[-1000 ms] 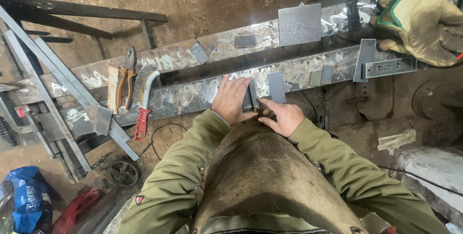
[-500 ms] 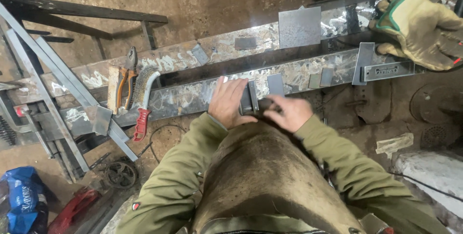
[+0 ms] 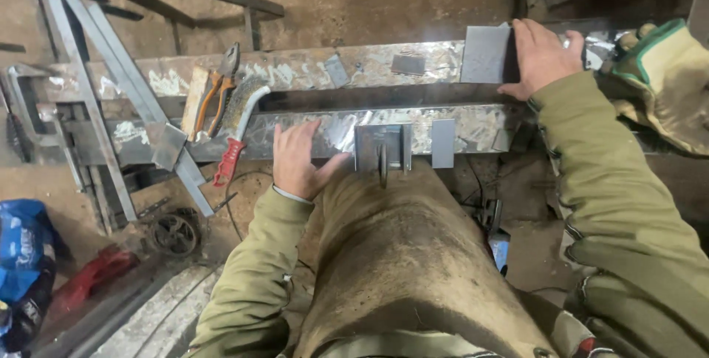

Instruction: The person picks up a small square steel plate and positions it against a steel beam on the workbench, aligning it with adjacent metal pieces. They secure the plate with a C-clamp, tighten it, then use a tape measure to check its placement and reposition the plate on the bench.

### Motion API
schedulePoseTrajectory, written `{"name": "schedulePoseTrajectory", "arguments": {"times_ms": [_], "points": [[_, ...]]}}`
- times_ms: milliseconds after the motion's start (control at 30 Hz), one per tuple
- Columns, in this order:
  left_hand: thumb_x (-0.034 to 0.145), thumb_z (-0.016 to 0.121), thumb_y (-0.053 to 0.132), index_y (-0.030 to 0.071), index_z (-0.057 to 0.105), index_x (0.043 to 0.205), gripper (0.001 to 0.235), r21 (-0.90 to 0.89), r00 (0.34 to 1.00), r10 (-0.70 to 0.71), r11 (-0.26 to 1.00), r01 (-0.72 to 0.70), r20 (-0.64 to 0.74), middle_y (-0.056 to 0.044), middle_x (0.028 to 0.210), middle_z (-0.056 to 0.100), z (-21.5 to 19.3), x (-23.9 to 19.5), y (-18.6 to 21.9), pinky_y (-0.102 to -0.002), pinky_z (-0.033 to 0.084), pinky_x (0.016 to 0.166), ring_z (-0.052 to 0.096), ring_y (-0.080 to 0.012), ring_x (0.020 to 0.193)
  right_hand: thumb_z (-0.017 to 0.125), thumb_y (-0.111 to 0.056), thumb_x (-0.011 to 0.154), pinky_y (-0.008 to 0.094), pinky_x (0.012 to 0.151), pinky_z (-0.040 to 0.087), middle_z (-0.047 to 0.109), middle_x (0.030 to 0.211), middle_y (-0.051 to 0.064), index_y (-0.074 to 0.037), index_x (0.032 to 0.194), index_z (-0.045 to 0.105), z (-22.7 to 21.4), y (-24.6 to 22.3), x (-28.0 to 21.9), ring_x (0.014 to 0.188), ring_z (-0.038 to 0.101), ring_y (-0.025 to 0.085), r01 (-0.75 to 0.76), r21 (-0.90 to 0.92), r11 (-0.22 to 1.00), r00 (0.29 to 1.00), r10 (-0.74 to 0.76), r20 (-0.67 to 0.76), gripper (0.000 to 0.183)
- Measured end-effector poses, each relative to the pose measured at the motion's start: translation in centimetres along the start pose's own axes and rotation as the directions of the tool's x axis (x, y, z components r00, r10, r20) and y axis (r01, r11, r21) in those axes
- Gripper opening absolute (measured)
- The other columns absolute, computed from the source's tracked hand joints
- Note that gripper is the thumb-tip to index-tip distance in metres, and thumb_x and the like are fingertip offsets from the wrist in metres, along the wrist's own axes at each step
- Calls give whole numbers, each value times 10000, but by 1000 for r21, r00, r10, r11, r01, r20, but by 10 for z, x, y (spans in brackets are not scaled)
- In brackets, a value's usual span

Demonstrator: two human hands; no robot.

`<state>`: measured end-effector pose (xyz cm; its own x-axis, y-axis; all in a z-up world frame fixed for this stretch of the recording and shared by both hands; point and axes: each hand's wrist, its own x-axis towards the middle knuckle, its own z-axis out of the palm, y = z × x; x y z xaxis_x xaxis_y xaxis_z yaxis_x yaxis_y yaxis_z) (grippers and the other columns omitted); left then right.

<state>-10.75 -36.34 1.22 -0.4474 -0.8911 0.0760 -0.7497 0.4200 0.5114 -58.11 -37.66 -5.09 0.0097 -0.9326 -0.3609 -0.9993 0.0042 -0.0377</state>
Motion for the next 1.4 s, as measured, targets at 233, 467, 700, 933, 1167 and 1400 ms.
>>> {"name": "schedulePoseTrajectory", "arguments": {"times_ms": [233, 467, 700, 933, 1167, 1400], "points": [[807, 864, 394, 27, 588, 1349, 710, 7, 999, -45, 999, 45, -24, -153, 1299, 654, 5, -25, -10, -619, 332, 1157, 571, -357, 1235, 927, -479, 601, 633, 1103, 265, 507, 1554, 128, -59, 1573, 420, 2, 11, -5, 1427, 484, 244, 86, 47, 995, 993, -82, -89, 1174], [999, 720, 269, 40, 668, 1303, 385, -390, 951, -264, 868, 307, 160, -143, 1170, 756, 2, -34, 20, -397, 595, 923, 705, -260, 1039, 909, -528, 666, 599, 1160, 262, 605, 1407, 144, -14, 1468, 471, -62, -46, -68, 1299, 573, 265, 155, 87, 984, 968, -134, -212, 1048], [998, 646, 142, -15, 537, 1379, 426, -855, 862, 74, 193, 481, 502, -109, 1268, 688, -2, -44, 55, -315, 599, 966, 693, -151, 1139, 930, -465, 586, 511, 1018, 318, 647, 1265, 121, -72, 1317, 543, -79, -198, -143, 1152, 604, 264, 210, 359, 909, 976, -215, -25, 916], [1031, 642, 55, -45, 645, 1311, 297, -764, 771, -10, 127, 633, 637, -10, 1075, 717, 15, -75, 10, -232, 505, 735, 608, -67, 898, 897, -434, 604, 394, 943, 493, 512, 1383, 301, 107, 1474, 364, -28, -230, -182, 1233, 522, 368, 323, 650, 688, 923, -77, -378, 1155], [951, 756, 115, -93, 667, 1168, 313, -531, 792, -270, 619, 578, 547, -170, 923, 678, 23, -45, 21, -301, 536, 661, 605, -131, 785, 769, -146, 943, 248, 621, 548, 709, 791, 28, 34, 1132, 758, 28, -218, -170, 681, 629, 72, -287, 950, 122, 950, 161, 266, 262], [891, 765, 78, -75, 683, 1227, 378, -580, 901, -342, 689, 434, 268, -150, 1015, 711, 42, -30, 25, -302, 603, 757, 733, -214, 870, 778, -147, 902, 230, 686, 562, 750, 817, 22, 11, 1200, 726, 18, -212, -141, 729, 672, 41, -133, 926, 353, 956, 293, 25, 341]]}}
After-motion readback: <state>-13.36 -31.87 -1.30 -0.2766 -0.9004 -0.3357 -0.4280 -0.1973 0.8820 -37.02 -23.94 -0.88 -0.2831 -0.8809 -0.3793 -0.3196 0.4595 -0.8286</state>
